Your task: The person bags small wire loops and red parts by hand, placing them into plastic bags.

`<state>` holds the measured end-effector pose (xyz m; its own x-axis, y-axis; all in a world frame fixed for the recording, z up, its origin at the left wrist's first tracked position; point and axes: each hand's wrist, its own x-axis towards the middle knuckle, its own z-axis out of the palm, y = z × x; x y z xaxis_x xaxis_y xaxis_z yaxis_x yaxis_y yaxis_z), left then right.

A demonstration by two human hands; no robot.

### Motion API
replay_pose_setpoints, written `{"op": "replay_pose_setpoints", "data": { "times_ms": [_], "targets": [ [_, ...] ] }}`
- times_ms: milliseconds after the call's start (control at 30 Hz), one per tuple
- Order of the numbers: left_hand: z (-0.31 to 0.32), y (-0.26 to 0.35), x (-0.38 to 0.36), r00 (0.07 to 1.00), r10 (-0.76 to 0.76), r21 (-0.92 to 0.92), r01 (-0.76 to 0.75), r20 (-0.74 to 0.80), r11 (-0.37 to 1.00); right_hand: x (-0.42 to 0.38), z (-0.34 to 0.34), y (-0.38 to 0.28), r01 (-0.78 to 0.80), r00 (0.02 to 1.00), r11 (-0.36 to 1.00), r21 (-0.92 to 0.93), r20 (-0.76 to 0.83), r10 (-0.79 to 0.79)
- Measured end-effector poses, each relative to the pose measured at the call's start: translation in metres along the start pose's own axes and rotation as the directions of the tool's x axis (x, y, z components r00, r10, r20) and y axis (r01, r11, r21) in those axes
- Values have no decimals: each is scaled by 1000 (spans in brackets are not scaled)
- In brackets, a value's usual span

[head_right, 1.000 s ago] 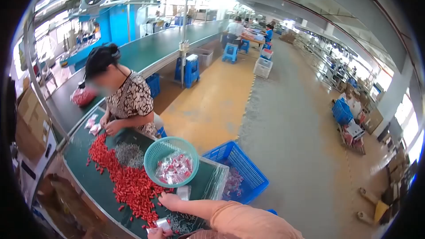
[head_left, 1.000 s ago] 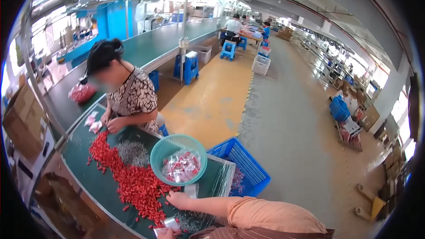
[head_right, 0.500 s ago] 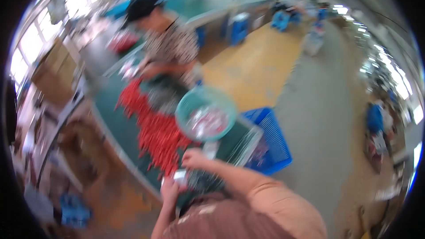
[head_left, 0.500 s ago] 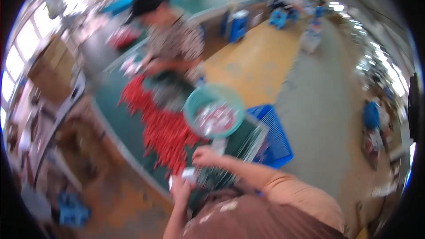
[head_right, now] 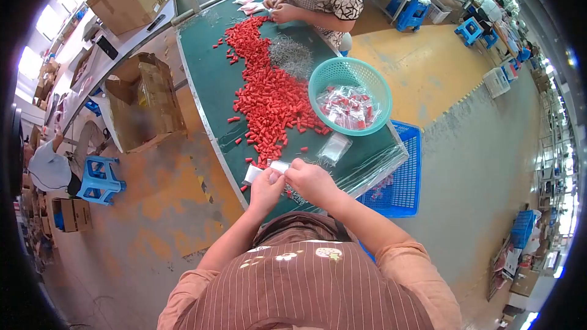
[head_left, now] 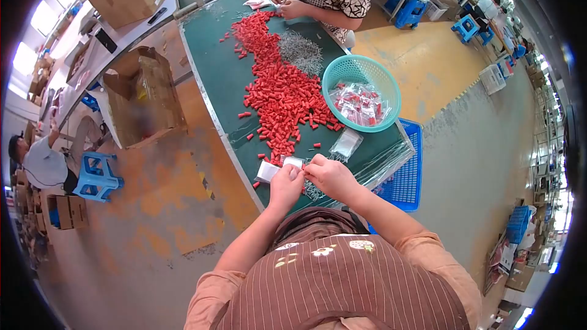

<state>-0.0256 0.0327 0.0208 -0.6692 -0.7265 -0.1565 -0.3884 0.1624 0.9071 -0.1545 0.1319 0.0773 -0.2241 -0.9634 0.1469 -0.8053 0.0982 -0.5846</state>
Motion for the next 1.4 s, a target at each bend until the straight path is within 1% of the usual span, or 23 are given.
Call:
{"op": "replay_pose_setpoints", "data": {
  "times_ms": [67, 133, 267, 367, 433, 467, 533, 567, 667, 733, 833, 933, 967, 1067, 1167, 1367, 1400],
  "targets": [
    [3, -7, 1, 1000, -20, -19, 20, 11, 1000, -3, 4, 4, 21, 999, 1000, -15, 30, -20],
    [7, -16, 1, 1000, -19, -22, 19, 9, 1000, -2, 1, 0, 33, 999, 999, 25, -6, -33],
    [8, -23, 3, 991, -118, -95, 123, 65, 988, 2, -5, -6, 42, 992, 991, 129, -127, -25],
    [6, -17, 5, 983, -151, -187, 169, 105, 968, 0, -3, -3, 26, 998, 995, 94, -58, -20],
    [1, -3, 2, 976, -166, -235, 196, 140, 952, -1, -1, -3, 18, 1000, 999, 30, -24, -17],
    [3, -6, 2, 974, -172, -244, 205, 148, 948, -2, -1, -3, 14, 1000, 1000, -1, -6, -14],
    [6, -11, 2, 969, -184, -260, 222, 164, 940, -3, -1, -3, 32, 999, 999, 5, -33, -32],
    [7, -13, 2, 962, -203, -286, 249, 181, 925, -3, -1, -3, 42, 998, 999, 7, -49, -41],
    [4, -7, 2, 935, -262, -368, 338, 241, 867, 1, -4, -3, 14, 989, 996, 90, -150, -1],
    [-1, 5, 1, 908, -299, -422, 404, 295, 811, 0, -3, -2, 12, 991, 996, 92, -133, 0],
    [-3, 7, 2, 896, -284, -500, 428, 340, 753, 0, -3, -2, 22, 995, 999, 47, -100, -17],
    [-1, 3, 1, 893, -268, -501, 428, 361, 752, -2, -2, -1, 67, 995, 998, -8, -67, -68],
    [-1, 2, 1, 886, -263, -519, 441, 383, 732, -3, -2, -1, 88, 994, 996, -25, -57, -90],
    [-3, 2, 2, 864, -246, -556, 476, 438, 682, -3, -2, -1, 119, 979, 993, -9, -167, -119],
    [-5, 4, 2, 855, -235, -571, 490, 462, 658, -4, 2, 2, 40, 980, 992, 118, -198, -16],
    [-2, 2, 0, 853, -200, -603, 489, 483, 631, -6, -5, -1, 103, 991, 995, -6, -88, -103],
    [-3, 2, 0, 845, -189, -601, 497, 501, 626, -7, -5, -1, 78, 988, 996, 30, -134, -73]
  ]
}}
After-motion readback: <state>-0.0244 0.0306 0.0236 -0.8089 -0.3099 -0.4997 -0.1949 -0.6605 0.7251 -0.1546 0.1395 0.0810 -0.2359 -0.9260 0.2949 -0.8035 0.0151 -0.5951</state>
